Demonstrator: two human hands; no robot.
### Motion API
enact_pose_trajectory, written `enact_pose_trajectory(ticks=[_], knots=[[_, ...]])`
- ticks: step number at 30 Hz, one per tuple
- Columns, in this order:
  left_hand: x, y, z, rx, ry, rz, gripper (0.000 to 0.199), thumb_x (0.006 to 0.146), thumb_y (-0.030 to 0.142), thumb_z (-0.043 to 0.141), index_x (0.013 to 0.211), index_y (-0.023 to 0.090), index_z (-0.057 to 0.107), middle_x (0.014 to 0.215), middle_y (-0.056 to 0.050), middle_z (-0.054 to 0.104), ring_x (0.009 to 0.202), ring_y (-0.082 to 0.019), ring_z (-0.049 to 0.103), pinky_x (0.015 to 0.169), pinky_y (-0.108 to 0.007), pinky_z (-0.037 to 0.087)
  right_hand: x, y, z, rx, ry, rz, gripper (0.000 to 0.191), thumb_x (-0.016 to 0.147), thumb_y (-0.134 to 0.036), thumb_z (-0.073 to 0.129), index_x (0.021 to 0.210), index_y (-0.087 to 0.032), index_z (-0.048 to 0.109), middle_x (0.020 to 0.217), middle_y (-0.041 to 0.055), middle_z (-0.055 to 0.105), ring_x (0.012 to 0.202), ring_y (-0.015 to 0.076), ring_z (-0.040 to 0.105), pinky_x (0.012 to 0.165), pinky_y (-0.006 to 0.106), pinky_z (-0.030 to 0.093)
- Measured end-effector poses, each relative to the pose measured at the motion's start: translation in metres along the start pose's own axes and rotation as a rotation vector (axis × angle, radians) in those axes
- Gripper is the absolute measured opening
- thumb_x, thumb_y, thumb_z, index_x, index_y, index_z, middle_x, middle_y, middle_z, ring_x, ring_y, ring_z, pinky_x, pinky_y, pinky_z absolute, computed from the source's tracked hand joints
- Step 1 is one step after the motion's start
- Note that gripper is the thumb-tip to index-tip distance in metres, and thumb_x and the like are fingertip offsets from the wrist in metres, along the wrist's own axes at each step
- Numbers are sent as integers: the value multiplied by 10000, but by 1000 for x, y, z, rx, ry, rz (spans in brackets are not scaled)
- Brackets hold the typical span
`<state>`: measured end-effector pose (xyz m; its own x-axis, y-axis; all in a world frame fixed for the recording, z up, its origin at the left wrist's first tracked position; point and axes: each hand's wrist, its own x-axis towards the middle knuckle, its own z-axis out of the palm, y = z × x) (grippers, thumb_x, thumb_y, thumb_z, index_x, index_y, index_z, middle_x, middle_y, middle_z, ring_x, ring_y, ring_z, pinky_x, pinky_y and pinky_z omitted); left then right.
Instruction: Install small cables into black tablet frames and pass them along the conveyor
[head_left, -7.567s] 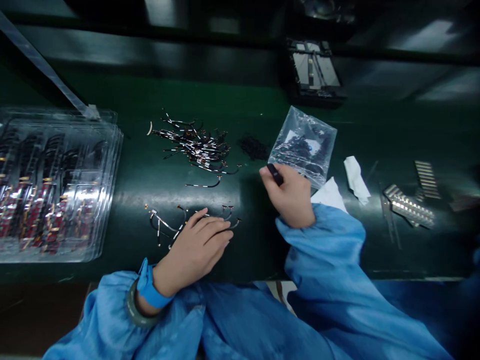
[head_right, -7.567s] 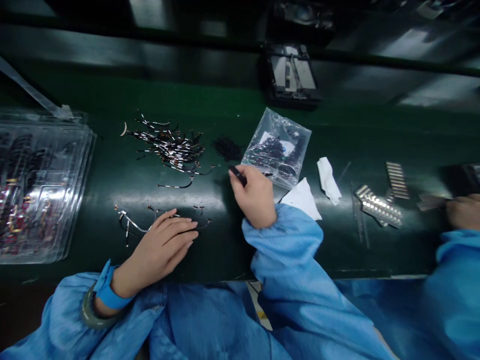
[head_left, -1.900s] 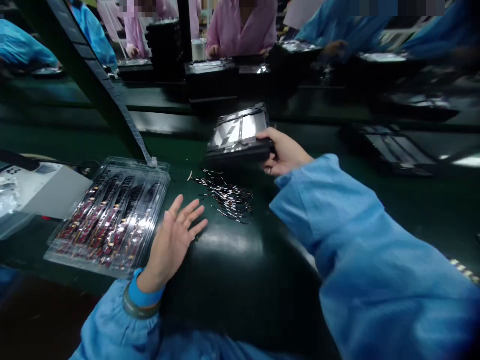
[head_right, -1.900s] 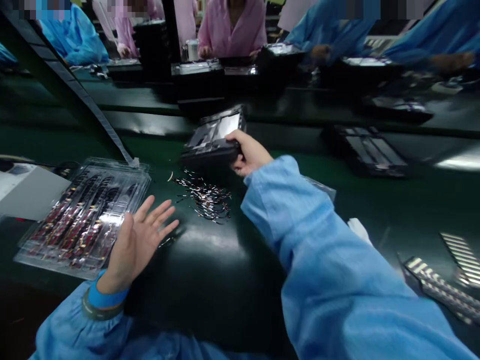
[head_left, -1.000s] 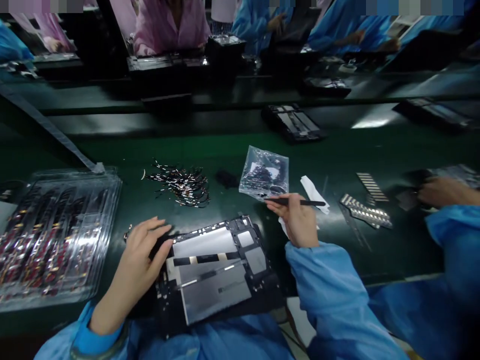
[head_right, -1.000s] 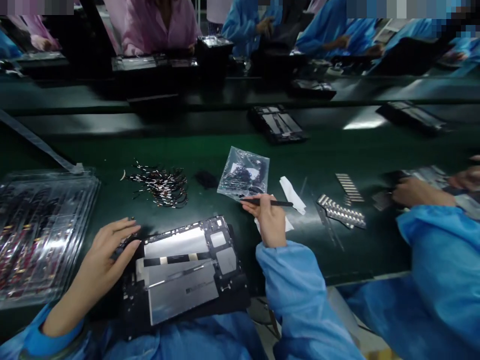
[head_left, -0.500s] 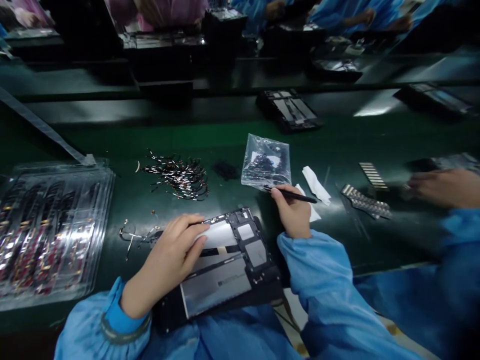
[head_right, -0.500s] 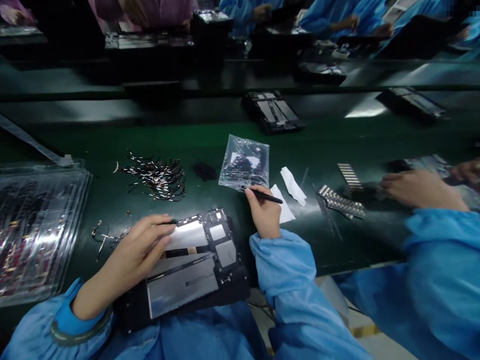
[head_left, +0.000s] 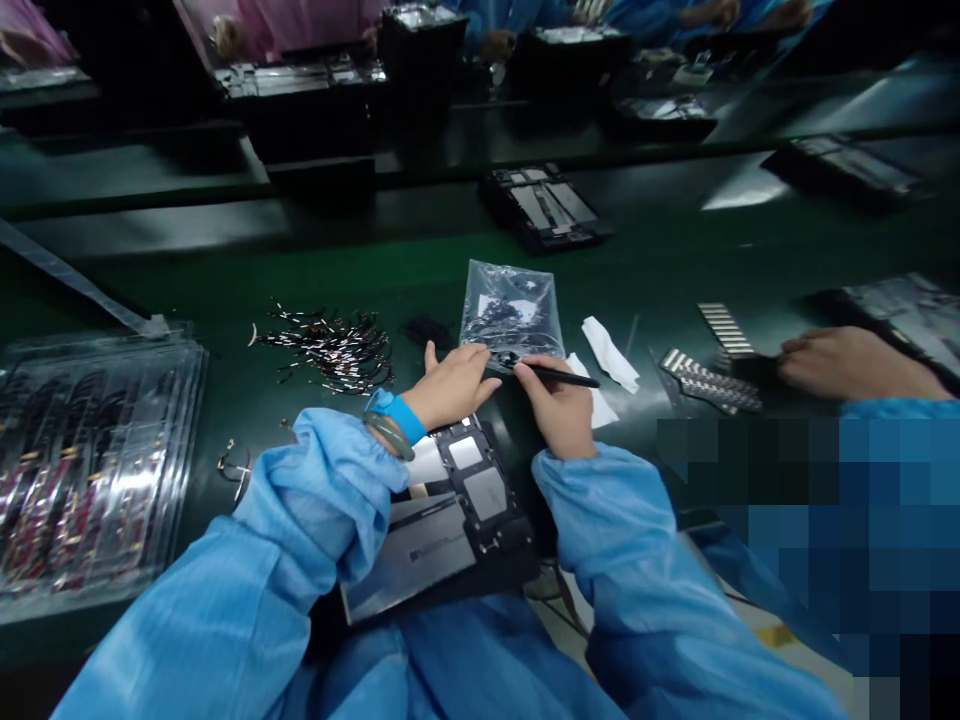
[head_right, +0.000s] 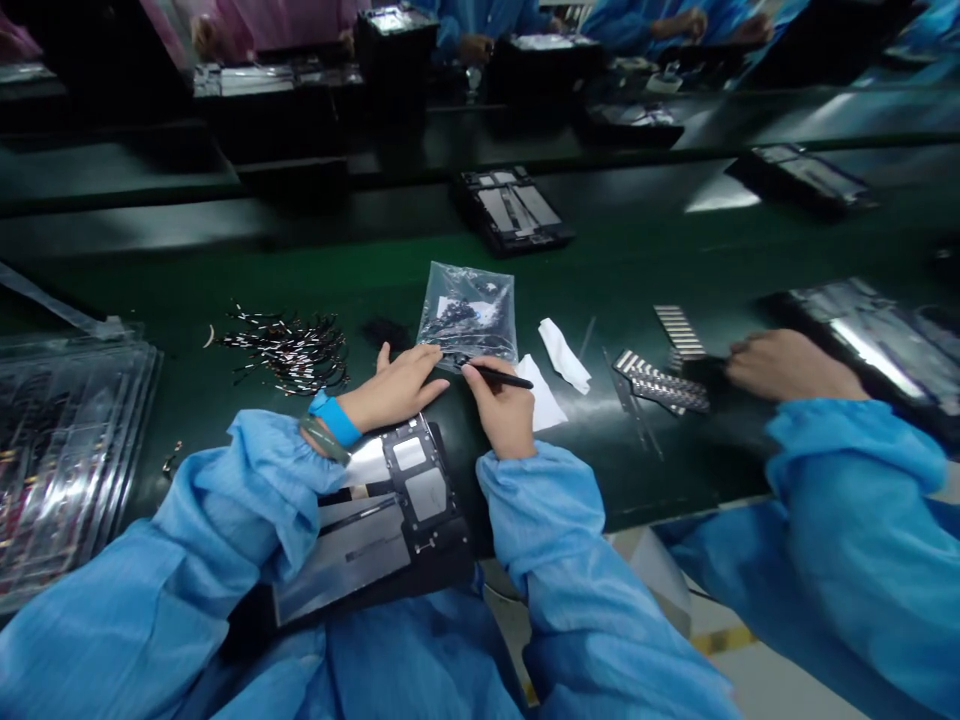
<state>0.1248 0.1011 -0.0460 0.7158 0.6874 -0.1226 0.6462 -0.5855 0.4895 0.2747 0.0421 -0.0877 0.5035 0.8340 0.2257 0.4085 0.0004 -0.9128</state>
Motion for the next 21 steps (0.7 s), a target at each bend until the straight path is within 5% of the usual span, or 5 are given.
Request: enact_pose_trajectory(ticks=[6,10,21], knots=[[-14,2,2,-33,30,35,424,933,305,409,1321,134,404,1441,-183,371,1328,-284,354,1057,-681,90,9,-8,14,66,77,93,275,720,-398,662,913,-205,704,957,52,712,928,225,645,882,389,492],[-14,0,2,-38,47,37,437,916,306,432,1315,130,411,1421,-192,389,1310,-301,376,1065,-661,112,15,-5,20,-3,-17,40,256,727,-396,661,923,-238,708,1000,30,708,997,223,628,915,381,475],[-17,-6,5,-23,51,92,414,913,302,443,1296,144,438,1396,-179,431,1318,-296,370,1075,-653,97,9,0,11,-18,-84,-14,281,734,-428,647,914,-212,662,935,44,690,830,202,642,798,360,505]])
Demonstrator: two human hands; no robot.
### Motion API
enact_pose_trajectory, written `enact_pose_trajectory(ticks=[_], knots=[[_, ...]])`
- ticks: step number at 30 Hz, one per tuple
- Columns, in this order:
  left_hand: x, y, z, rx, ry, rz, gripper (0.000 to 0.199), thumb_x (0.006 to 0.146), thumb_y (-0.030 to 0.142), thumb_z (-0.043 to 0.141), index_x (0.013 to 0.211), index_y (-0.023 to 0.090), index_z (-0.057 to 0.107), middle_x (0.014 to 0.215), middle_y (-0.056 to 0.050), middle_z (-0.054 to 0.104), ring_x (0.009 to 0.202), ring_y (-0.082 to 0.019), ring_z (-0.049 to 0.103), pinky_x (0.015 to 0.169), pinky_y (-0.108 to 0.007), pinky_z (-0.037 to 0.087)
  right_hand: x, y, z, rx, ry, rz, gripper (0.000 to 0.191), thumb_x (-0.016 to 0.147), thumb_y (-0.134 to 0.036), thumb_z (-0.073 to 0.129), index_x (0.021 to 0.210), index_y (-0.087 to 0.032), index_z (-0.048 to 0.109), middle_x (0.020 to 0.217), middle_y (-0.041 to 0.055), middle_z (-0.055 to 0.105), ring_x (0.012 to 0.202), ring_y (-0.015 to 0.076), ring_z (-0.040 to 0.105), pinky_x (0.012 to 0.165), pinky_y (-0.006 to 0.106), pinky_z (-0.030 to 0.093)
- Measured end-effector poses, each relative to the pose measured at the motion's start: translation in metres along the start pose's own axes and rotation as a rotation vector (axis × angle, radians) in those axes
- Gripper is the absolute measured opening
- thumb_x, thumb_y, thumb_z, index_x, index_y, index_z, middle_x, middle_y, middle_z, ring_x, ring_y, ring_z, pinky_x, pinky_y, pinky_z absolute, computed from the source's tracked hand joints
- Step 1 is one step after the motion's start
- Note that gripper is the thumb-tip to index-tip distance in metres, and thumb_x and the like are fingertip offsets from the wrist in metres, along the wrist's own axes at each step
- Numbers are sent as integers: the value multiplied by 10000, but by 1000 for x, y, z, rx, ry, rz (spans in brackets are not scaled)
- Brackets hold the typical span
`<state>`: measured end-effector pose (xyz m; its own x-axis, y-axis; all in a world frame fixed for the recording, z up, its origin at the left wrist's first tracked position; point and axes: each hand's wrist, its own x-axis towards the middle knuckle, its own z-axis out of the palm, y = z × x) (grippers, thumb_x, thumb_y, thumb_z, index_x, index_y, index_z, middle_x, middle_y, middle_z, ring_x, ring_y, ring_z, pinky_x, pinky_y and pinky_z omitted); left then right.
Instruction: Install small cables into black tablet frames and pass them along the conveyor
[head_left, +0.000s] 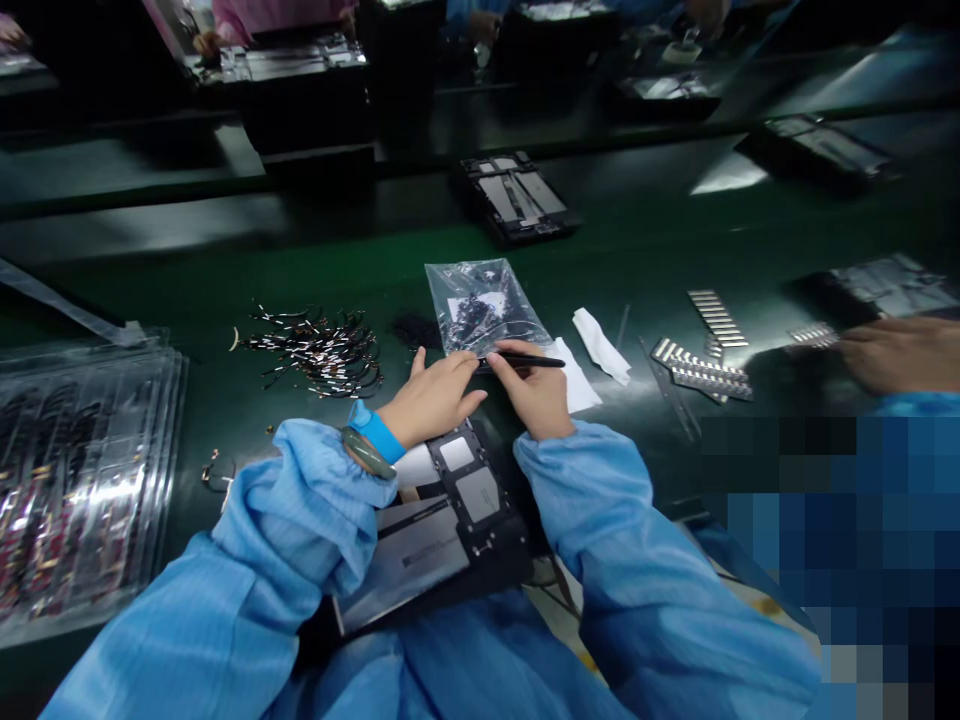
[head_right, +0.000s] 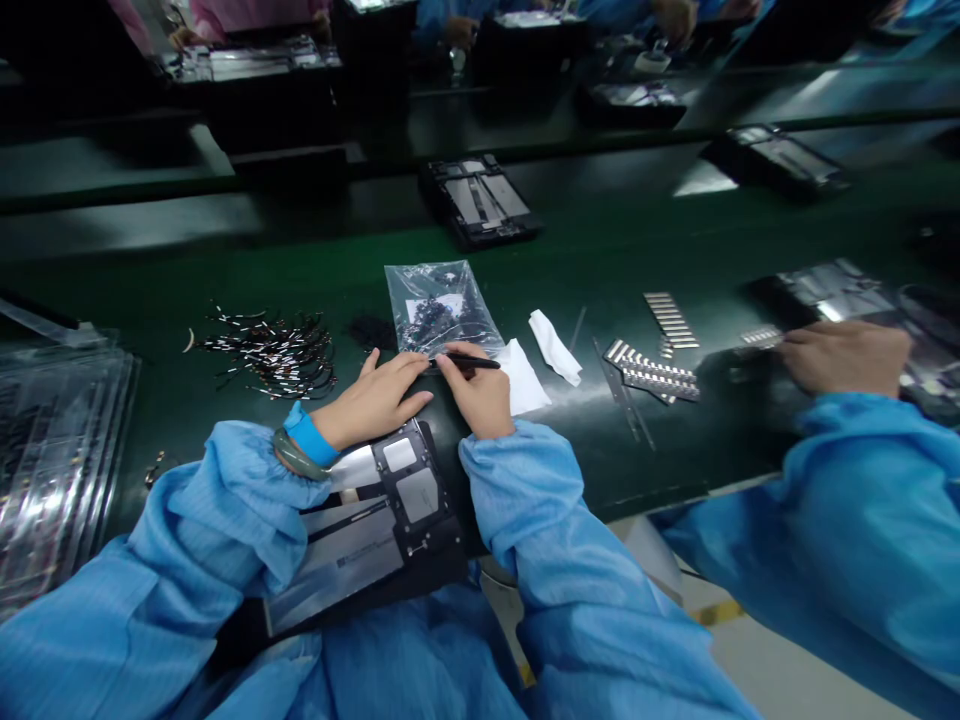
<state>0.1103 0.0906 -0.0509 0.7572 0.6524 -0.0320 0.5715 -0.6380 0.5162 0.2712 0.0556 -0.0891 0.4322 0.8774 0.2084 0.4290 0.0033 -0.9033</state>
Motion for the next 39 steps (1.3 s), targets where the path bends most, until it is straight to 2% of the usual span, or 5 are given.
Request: enact_pose_trajectory(ticks=[24,27,29,33,39], knots=[[-1,2,-3,69,-12,19,328,938,292,425,1233,154,462,1341,-130,484,1268,-229,432,1082,-633,170,-8,0,-11,17,-63,-117,190,777,-405,622,813,-218,620,791,15,655,739,175,631,717,335,523],[-5,6,-10,72,21,31,306,905,268,500,1191,159,500,1352,-128,477,1301,-248,391,1086,-615,181,-15,-9,-17,77,-41,-84,206,759,-418,646,794,-218,612,777,15,655,734,183,644,724,351,536],[-12,11,-18,38,65,50,328,870,262,562,1177,158,512,1331,-127,496,1284,-255,409,1069,-545,279,-22,-18,-21,214,-72,8,231,738,-430,677,798,-220,601,774,12,666,721,189,661,731,368,550],[-34,25,-28,-211,120,11,250,844,224,583,1087,165,574,1068,-74,647,969,-196,622,817,-324,502,-39,-41,-23,524,-188,216,297,695,-459,725,800,-230,569,728,-4,685,666,192,680,678,363,576],[-73,40,-21,-625,330,-239,120,837,222,566,907,179,653,712,8,679,612,-118,644,544,-198,502,-59,-67,-13,770,-292,347,307,657,-422,769,764,-229,556,696,-23,695,632,159,685,594,275,591]])
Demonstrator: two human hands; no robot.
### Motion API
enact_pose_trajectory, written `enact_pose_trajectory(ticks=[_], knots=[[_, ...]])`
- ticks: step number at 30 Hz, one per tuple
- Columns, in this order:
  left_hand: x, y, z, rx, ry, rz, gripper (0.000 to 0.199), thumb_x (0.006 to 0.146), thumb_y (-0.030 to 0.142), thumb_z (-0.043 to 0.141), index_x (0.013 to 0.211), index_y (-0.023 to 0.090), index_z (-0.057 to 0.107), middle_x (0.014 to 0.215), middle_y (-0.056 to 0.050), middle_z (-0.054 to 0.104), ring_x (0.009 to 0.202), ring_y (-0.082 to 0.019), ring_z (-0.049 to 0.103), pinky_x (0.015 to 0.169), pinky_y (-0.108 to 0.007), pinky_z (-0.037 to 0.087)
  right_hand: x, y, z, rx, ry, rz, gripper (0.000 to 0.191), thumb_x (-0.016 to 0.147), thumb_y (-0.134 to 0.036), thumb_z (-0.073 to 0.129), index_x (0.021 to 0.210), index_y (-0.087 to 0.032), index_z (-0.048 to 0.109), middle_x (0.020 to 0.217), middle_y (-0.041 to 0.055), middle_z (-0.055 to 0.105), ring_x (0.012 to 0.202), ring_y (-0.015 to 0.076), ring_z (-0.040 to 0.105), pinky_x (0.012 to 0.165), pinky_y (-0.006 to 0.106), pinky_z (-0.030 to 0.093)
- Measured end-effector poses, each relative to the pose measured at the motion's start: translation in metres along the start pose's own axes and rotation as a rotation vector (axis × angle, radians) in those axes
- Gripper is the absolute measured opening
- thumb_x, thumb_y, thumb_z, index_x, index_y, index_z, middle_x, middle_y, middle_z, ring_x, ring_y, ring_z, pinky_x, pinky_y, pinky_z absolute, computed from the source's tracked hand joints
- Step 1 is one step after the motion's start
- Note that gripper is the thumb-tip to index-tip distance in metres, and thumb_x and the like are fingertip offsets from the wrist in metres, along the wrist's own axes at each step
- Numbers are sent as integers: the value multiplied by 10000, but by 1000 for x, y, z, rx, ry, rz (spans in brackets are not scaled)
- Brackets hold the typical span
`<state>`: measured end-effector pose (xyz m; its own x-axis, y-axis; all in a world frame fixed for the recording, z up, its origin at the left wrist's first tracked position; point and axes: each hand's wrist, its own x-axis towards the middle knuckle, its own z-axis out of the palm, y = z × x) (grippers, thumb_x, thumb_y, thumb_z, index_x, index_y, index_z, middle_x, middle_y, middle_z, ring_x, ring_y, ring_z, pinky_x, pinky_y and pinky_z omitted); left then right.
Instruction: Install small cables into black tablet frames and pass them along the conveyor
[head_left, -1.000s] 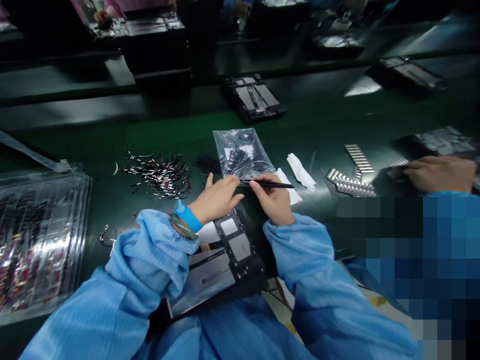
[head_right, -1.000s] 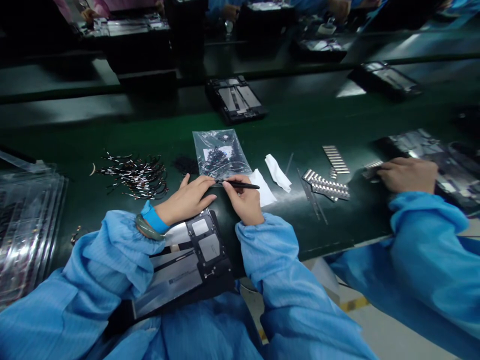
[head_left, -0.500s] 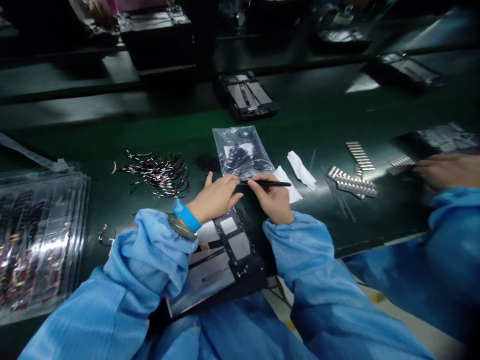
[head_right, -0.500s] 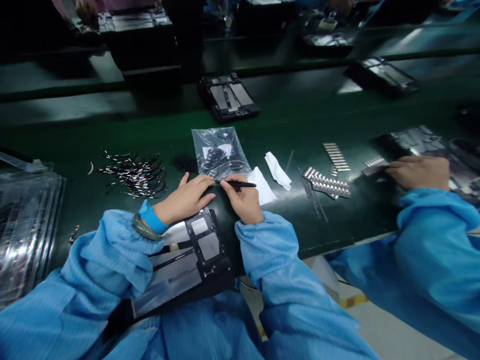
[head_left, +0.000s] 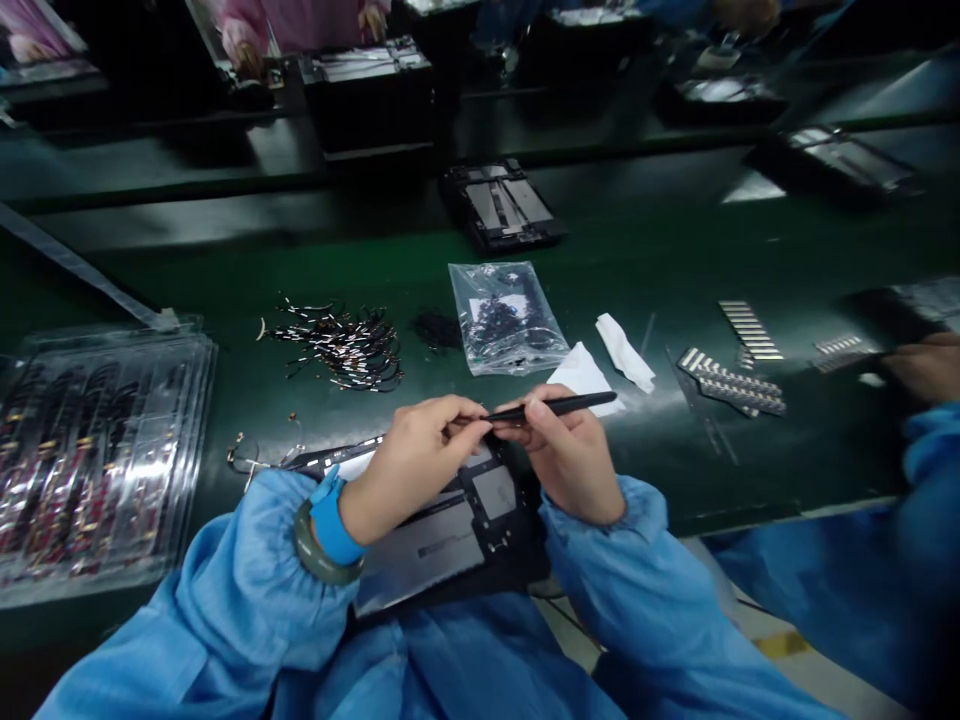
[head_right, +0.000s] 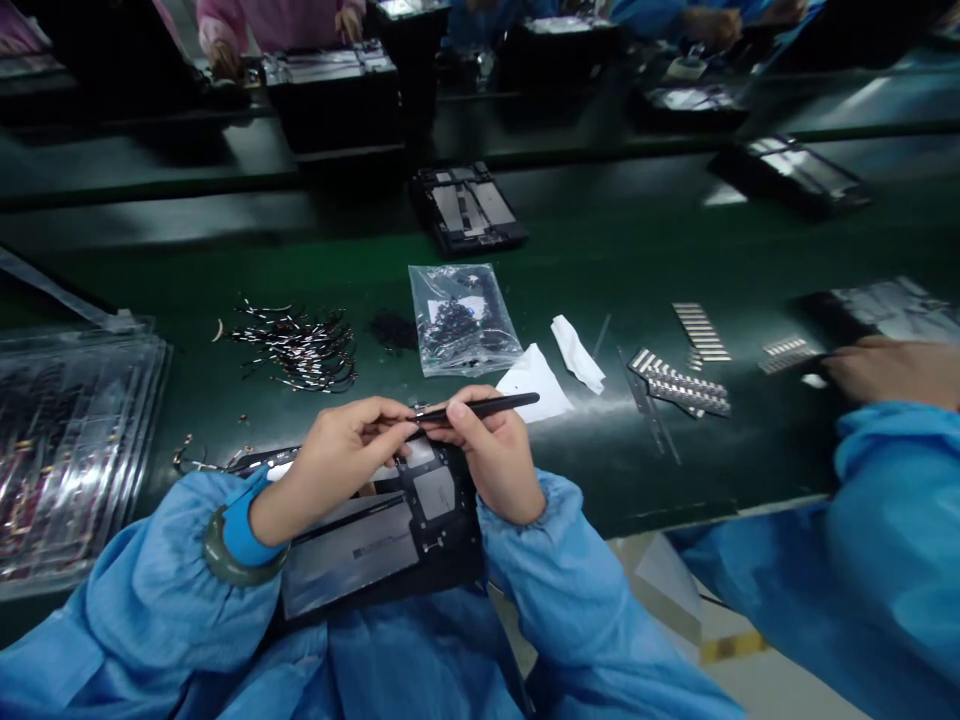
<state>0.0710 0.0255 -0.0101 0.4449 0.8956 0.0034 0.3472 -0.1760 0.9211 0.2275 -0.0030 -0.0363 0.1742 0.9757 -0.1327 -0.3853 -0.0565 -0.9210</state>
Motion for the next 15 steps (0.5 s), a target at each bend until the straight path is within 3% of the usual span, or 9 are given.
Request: enact_pose_trajectory(ticks=[4,9,15], knots=[[-20,-2,-1,-63,107,-69,128,829,231,568,899,180,662,687,10,672,533,-102,627,468,-177,494,-9,4,11,61,-35,-10,263,692,-387,754,775,-224,565,749,-14,711,649,139,686,585,245,595],[-29,-6,-5,4,196,49,121,840,216,567,899,189,669,727,3,682,625,-112,660,562,-189,526,-14,8,19,83,-52,-41,246,701,-367,754,782,-223,572,721,-27,694,628,140,682,546,250,598],[-33,-10,-6,86,211,138,130,856,195,552,920,176,662,741,-12,680,628,-114,652,522,-181,502,-15,11,22,64,-42,-17,282,675,-392,768,771,-220,567,706,-18,690,619,164,686,542,284,605]])
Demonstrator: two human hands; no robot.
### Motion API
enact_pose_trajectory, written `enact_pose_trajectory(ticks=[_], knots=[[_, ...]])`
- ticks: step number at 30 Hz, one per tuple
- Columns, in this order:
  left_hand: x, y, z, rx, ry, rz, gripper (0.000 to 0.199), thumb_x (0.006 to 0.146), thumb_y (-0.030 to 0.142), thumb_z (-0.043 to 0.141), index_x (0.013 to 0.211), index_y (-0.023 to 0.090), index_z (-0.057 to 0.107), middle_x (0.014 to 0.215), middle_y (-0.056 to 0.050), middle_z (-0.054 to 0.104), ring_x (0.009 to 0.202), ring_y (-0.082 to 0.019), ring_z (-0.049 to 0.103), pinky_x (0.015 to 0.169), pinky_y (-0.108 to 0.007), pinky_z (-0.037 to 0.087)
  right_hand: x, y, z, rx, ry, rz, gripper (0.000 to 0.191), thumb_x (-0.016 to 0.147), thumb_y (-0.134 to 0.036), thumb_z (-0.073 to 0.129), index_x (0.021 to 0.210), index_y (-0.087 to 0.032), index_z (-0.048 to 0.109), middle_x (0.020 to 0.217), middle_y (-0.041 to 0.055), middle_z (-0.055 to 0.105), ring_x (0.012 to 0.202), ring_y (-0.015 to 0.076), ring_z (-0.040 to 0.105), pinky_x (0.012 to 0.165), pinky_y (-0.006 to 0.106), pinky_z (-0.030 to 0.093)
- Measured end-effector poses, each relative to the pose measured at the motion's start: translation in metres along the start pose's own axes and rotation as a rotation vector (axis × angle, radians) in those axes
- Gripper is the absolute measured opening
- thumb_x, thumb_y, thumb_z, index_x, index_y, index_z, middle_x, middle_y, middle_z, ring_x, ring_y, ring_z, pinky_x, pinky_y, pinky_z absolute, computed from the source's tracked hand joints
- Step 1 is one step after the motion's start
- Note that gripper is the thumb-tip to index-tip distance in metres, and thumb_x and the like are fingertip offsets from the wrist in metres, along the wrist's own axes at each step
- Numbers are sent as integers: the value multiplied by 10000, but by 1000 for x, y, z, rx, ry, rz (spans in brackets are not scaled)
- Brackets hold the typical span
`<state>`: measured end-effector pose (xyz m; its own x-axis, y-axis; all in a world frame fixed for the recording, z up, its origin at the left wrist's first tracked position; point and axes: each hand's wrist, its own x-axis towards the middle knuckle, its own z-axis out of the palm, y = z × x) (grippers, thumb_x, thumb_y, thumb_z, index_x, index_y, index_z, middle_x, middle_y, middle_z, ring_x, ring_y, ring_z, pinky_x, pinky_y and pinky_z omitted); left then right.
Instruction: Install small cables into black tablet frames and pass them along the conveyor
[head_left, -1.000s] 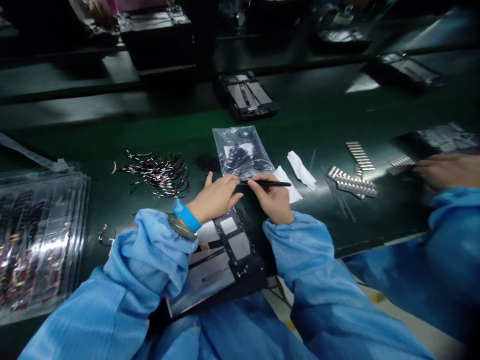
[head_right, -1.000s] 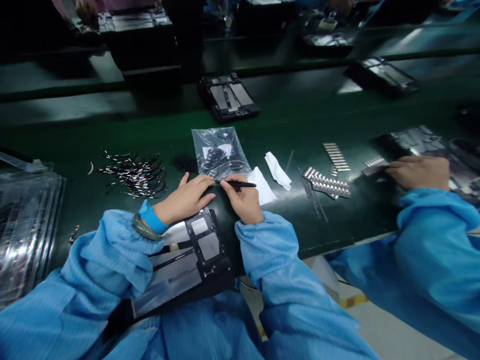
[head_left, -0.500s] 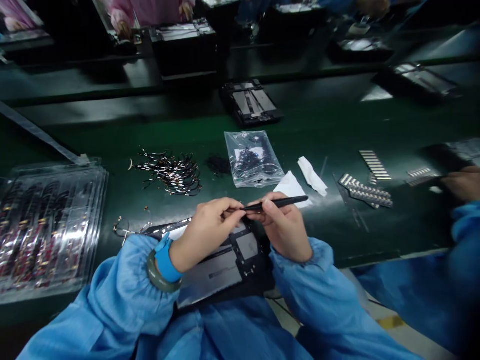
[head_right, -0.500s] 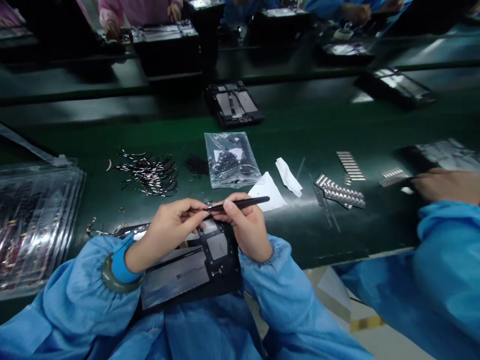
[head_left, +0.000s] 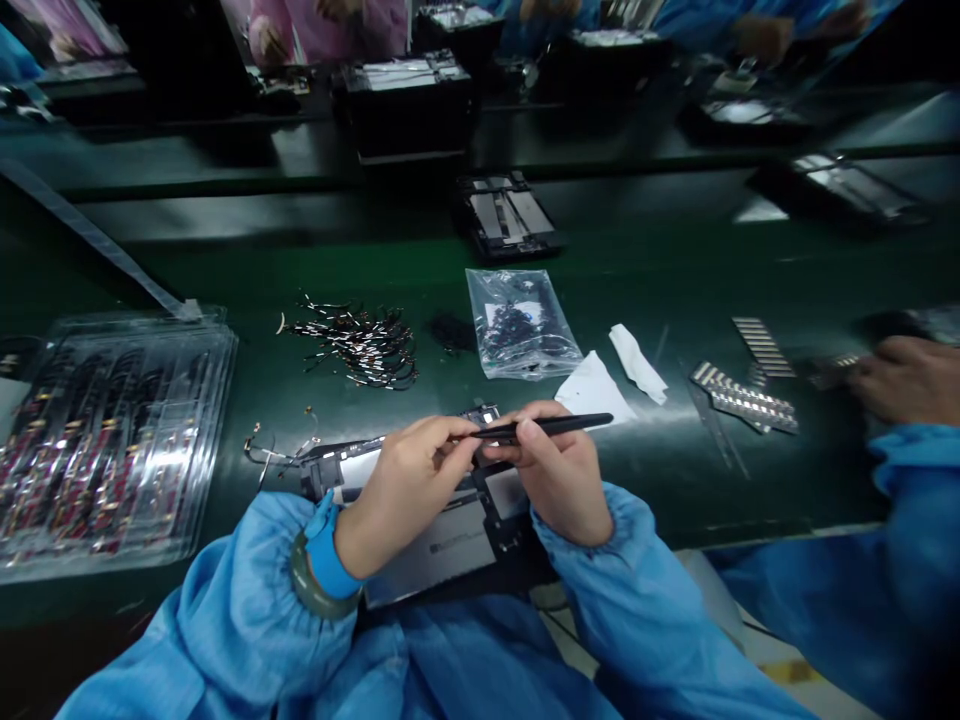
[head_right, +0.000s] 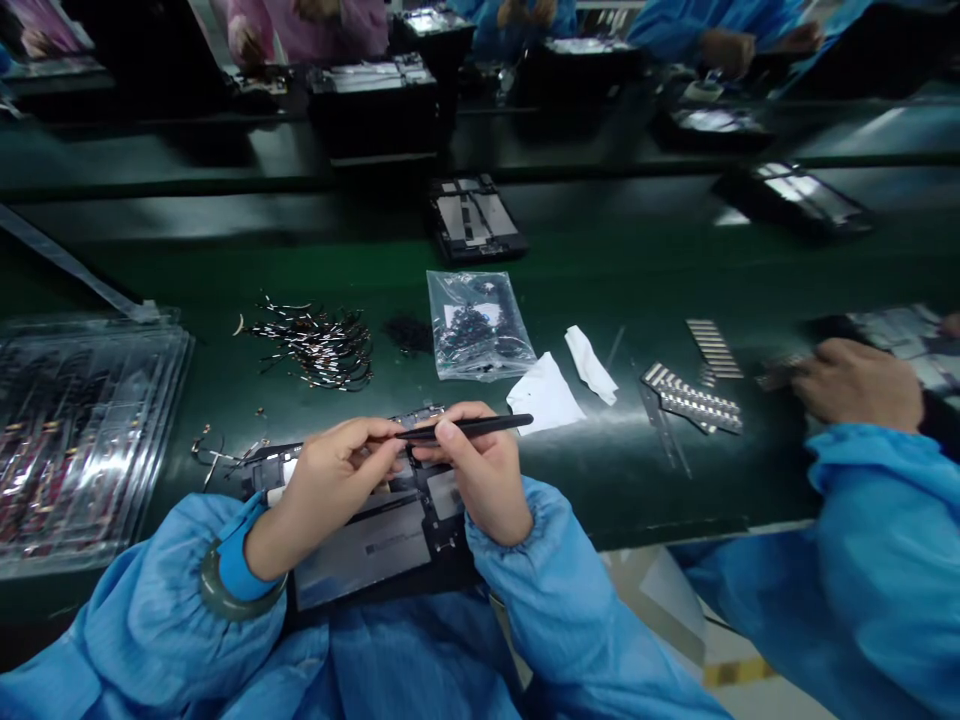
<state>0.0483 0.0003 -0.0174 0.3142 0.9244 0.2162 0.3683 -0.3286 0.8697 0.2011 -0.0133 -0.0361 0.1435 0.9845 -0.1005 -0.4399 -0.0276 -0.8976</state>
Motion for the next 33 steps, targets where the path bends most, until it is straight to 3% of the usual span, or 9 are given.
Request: enact_pose_trajectory(ticks=[6,14,21,25,28,33], knots=[[-4,-2,0,-75,-6,-34,112,842,214,560,901,173,646,748,-23,662,613,-110,634,504,-179,506,1,1,3,-13,32,43,319,632,-408,792,738,-210,565,643,-29,682,556,152,679,532,249,593],[-7,12,-7,-537,-183,-511,150,747,273,605,847,168,568,681,17,561,595,-110,594,425,-197,541,4,-10,10,64,-12,406,304,612,-383,800,681,-186,579,550,-15,674,486,106,649,481,137,535],[-8,13,-9,-568,-215,-550,145,757,266,590,856,163,563,668,26,556,610,-105,588,452,-201,556,6,-7,13,139,-31,556,266,606,-357,805,658,-172,621,551,-18,674,492,78,638,471,102,512],[-14,7,-15,-412,-214,-520,236,768,281,584,974,167,575,785,-18,596,687,-143,615,442,-227,559,7,-8,13,99,-36,535,296,593,-379,809,655,-174,605,540,-22,665,480,82,632,455,109,508],[-24,-4,-30,-164,-135,-466,338,796,314,566,1101,171,553,920,-63,616,726,-156,625,430,-219,544,12,-6,14,-12,-3,416,344,578,-406,815,676,-177,578,571,-11,679,494,99,644,470,138,526],[-48,-22,-65,63,9,-510,322,836,401,521,1061,178,583,800,-40,636,555,-122,601,366,-184,463,24,10,18,-268,-28,234,365,625,-451,781,736,-178,565,586,8,681,556,149,675,518,210,556]])
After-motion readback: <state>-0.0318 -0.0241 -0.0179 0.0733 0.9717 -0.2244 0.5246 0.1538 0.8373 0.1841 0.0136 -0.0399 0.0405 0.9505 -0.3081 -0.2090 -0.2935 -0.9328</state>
